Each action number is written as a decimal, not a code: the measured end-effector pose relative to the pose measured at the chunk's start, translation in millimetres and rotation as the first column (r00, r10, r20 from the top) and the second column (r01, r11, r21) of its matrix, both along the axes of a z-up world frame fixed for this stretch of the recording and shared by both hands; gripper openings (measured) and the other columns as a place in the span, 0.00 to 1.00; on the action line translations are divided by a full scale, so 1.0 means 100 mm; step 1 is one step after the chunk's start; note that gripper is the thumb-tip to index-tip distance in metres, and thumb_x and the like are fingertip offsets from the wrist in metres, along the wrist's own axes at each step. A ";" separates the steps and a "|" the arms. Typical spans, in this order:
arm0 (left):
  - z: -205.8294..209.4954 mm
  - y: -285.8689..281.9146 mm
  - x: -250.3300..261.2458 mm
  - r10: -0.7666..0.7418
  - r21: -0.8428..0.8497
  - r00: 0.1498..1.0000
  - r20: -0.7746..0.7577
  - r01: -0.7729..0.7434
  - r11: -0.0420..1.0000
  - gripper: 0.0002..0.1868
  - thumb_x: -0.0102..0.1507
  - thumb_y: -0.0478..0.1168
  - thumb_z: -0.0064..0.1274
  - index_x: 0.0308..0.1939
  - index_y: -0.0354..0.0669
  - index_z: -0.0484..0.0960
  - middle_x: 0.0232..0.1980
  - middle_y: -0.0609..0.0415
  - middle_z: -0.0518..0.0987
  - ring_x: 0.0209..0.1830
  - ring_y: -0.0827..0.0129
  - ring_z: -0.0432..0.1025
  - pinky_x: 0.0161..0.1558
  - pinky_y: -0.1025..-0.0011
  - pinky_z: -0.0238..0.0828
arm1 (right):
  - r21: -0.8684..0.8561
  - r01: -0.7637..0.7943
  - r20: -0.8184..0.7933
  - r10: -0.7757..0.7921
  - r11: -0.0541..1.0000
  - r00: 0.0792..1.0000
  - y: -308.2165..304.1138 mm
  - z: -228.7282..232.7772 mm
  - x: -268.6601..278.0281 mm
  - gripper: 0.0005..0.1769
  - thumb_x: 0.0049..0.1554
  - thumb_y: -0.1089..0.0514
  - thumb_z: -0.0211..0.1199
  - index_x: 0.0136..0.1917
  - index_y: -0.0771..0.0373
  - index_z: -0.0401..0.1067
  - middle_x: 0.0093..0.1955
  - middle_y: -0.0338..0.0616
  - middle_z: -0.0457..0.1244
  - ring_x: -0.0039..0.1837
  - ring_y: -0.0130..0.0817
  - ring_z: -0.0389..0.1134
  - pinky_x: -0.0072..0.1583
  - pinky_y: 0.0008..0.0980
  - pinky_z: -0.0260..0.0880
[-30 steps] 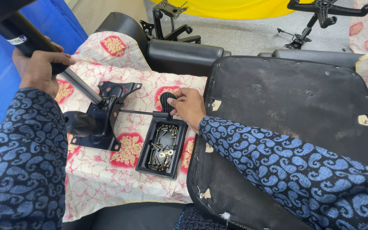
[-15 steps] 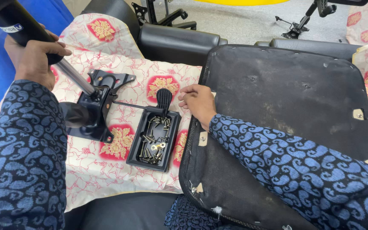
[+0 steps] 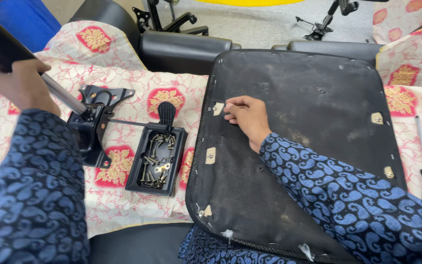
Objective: The person removes a gas-lift column and mounting bracket from an office chair seat using a screwdriver. They loosen and remove screws from the bracket, detach the column, then unscrew fasteners from the underside of the seat and place the removed parts aside.
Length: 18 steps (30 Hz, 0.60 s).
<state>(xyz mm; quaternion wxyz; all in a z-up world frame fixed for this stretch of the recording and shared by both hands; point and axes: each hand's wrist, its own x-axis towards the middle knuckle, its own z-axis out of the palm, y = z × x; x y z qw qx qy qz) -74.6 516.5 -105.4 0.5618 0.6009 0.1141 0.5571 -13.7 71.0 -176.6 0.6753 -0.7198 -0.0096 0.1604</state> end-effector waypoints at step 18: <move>-0.71 -4.10 0.09 -0.023 0.406 0.681 -0.732 0.462 0.789 0.37 0.58 0.50 0.63 0.67 0.38 0.70 0.70 0.40 0.66 0.74 0.48 0.56 0.72 0.49 0.45 | -0.494 0.529 0.735 0.007 0.690 0.678 -2.31 -0.16 -0.26 0.18 0.57 0.57 0.70 0.60 0.62 0.77 0.68 0.54 0.64 0.72 0.53 0.59 0.71 0.47 0.58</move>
